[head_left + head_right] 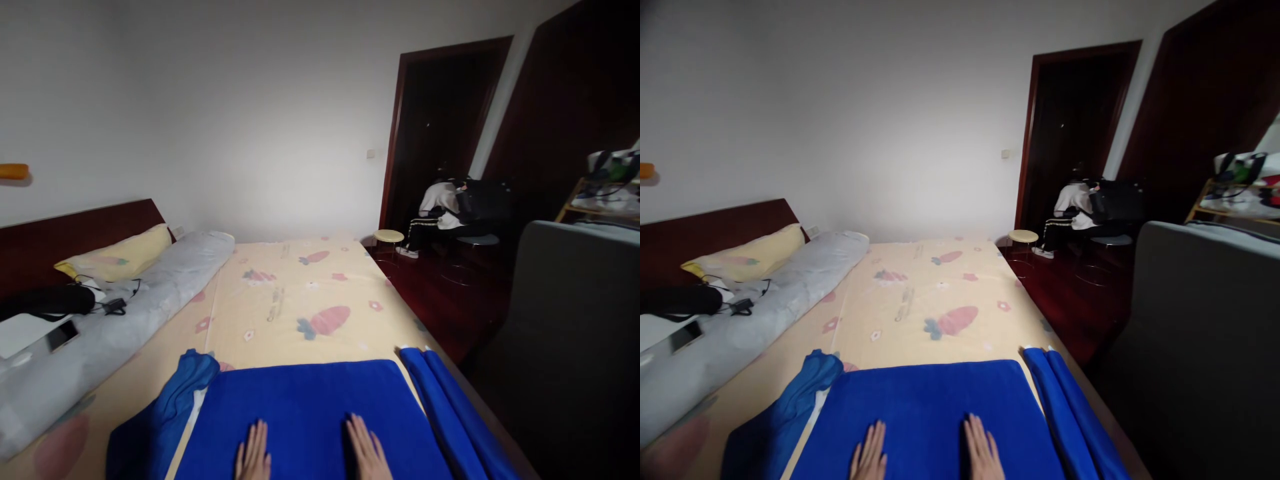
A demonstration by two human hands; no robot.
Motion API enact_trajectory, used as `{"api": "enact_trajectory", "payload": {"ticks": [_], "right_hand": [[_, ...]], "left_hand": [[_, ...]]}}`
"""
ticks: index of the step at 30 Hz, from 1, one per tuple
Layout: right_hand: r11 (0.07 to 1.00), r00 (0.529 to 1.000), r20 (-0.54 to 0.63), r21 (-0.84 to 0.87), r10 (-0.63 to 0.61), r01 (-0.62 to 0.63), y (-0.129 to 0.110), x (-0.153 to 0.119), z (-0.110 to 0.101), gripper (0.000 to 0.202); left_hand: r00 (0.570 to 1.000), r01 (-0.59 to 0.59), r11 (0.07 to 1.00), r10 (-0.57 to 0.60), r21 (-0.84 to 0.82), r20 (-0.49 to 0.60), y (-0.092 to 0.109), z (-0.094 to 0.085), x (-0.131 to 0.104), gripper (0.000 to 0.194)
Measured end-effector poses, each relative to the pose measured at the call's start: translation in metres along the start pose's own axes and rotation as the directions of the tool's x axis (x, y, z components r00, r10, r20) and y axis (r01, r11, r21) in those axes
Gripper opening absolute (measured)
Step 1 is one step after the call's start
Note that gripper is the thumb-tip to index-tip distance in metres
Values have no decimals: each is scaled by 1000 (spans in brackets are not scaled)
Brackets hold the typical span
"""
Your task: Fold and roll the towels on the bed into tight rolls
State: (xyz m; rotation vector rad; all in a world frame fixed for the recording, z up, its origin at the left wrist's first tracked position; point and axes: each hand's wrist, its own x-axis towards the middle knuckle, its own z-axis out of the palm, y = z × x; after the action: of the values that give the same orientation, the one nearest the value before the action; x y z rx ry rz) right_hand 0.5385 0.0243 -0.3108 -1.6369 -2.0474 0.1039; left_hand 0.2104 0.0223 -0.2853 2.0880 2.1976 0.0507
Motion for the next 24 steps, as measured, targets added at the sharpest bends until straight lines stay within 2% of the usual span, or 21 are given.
{"api": "enact_trajectory", "payload": {"ticks": [2, 4, 6, 7, 8, 10, 12, 13, 16, 19, 24], "right_hand": [[990, 990, 61, 70, -126, 121, -33, 36, 16, 67], [977, 975, 122, 127, -184, 169, -53, 70, 27, 61], [971, 956, 207, 162, -206, 174, -54, 99, 30, 56], [974, 950, 245, 163, -196, 159, -46, 111, 28, 55], [980, 947, 274, 148, -168, 132, -33, 120, 24, 55], [997, 957, 287, 71, -48, 29, 6, 132, 12, 56], [991, 963, 237, -46, 129, -122, 53, 135, -3, 61], [978, 958, 204, -103, 201, -184, 75, 134, -10, 63], [925, 942, 94, -245, 322, -291, 127, 127, -22, 68], [890, 942, -4, -327, 335, -318, 146, 120, -25, 75], [867, 939, -15, -379, 343, -323, 142, 120, -24, 76]], "left_hand": [[980, -186, 980, 190, -76, 52, 49, 1, 27, 58], [943, -320, 939, 329, -129, 55, 85, -1, 54, 60], [917, -390, 910, 398, -142, 31, 100, -6, 79, 59], [913, -401, 906, 407, -137, 20, 99, -9, 91, 57], [918, -392, 912, 396, -124, 14, 91, -13, 101, 55], [952, -306, 949, 307, -81, 5, 61, -21, 118, 52], [993, -120, 993, 120, -12, -9, 16, -27, 129, 53], [999, -25, 999, 26, 22, -25, -9, -28, 133, 54], [978, 197, 977, -189, 85, -91, -81, -27, 139, 58], [947, 300, 948, -282, 108, -155, -129, -23, 143, 60], [951, 286, 937, -252, 199, -181, -161, -23, 161, 68]]}}
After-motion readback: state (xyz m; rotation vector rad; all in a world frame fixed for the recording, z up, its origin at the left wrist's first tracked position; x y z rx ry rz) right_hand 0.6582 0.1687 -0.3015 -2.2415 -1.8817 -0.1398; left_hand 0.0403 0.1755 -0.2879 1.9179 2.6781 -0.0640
